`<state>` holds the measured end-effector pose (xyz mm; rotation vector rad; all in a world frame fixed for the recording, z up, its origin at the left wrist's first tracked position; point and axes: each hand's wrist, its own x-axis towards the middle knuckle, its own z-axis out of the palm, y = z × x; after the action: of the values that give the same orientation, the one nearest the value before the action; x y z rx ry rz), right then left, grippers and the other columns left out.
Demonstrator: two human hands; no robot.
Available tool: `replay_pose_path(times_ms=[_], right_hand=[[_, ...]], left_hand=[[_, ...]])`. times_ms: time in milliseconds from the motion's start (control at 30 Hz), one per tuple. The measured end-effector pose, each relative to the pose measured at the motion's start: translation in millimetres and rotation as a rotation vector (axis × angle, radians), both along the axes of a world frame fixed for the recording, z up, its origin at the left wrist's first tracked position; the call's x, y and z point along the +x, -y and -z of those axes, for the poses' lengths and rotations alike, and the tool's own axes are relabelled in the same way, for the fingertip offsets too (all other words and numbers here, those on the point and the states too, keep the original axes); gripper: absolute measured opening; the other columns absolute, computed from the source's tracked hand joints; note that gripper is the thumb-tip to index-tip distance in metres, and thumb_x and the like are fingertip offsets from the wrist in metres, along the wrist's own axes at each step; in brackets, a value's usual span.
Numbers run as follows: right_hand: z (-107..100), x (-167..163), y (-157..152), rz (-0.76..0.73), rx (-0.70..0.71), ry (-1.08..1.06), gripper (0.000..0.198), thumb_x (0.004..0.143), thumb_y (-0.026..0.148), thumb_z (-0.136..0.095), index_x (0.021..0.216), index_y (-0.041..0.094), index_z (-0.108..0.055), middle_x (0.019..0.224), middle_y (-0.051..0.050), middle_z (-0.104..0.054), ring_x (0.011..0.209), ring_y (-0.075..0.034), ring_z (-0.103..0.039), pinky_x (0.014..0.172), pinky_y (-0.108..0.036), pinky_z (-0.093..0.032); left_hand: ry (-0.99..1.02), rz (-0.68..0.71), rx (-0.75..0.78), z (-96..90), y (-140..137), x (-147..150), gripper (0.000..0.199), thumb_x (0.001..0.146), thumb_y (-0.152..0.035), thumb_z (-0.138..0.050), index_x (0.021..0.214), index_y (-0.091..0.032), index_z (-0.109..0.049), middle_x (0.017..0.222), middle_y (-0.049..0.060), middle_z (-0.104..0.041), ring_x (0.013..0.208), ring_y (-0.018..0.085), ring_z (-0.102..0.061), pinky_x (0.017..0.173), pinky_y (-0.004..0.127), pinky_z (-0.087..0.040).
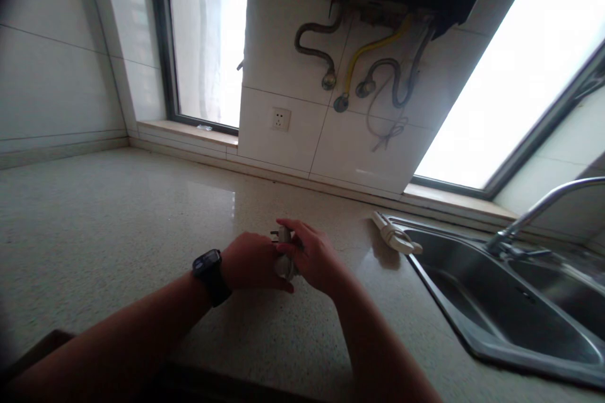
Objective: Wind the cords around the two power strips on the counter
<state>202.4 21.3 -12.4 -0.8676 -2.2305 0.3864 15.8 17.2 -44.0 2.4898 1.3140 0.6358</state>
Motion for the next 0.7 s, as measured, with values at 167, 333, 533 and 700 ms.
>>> replay_pose_path(times_ms=[167,333,533,700], right_hand=[[9,-2,-8,0.018,-0.035,-0.069,0.042,0.093,0.026,-0.06,0.135,0.022,-0.06,0.092,-0.004,-0.069,0.077,-0.016,-0.064,0.074,-0.032,-0.055],[14,-2,-11,0.013,-0.082,-0.122,0.042,0.092,0.028,-0.065,0.133,0.022,-0.061,0.09,-0.004,-0.069,0.076,-0.016,-0.065,0.074,-0.032,-0.054],[8,-3,0,-0.036,-0.061,-0.092,0.035,0.095,0.027,-0.061,0.13,0.024,-0.063,0.087,-0.003,-0.069,0.075,-0.016,-0.065,0.074,-0.032,-0.055],[5,-6,1,-0.011,-0.04,-0.091,0.036,0.095,0.024,-0.057,0.131,0.024,-0.062,0.099,-0.006,-0.07,0.087,-0.019,-0.066,0.083,-0.036,-0.054]], left_hand=[[-0.179,-0.095,0.074,-5.2,6,-2,0.064,0.066,-0.08,-0.069,0.103,-0.027,-0.075,0.08,0.012,-0.073,0.077,0.035,-0.071,0.071,0.044,-0.052],[-0.172,-0.015,0.128,-7.0,8,-7,0.06,0.078,-0.067,-0.066,0.12,-0.025,-0.069,0.091,0.014,-0.076,0.079,0.035,-0.072,0.071,0.044,-0.052],[-0.221,0.073,0.122,-1.2,-3,-10,0.047,0.082,-0.064,-0.062,0.108,-0.027,-0.072,0.098,0.012,-0.076,0.087,0.033,-0.072,0.073,0.04,-0.051],[-0.231,0.078,0.121,-3.6,-8,-14,0.057,0.079,-0.068,-0.063,0.112,-0.022,-0.068,0.095,0.014,-0.076,0.085,0.034,-0.072,0.073,0.041,-0.052]])
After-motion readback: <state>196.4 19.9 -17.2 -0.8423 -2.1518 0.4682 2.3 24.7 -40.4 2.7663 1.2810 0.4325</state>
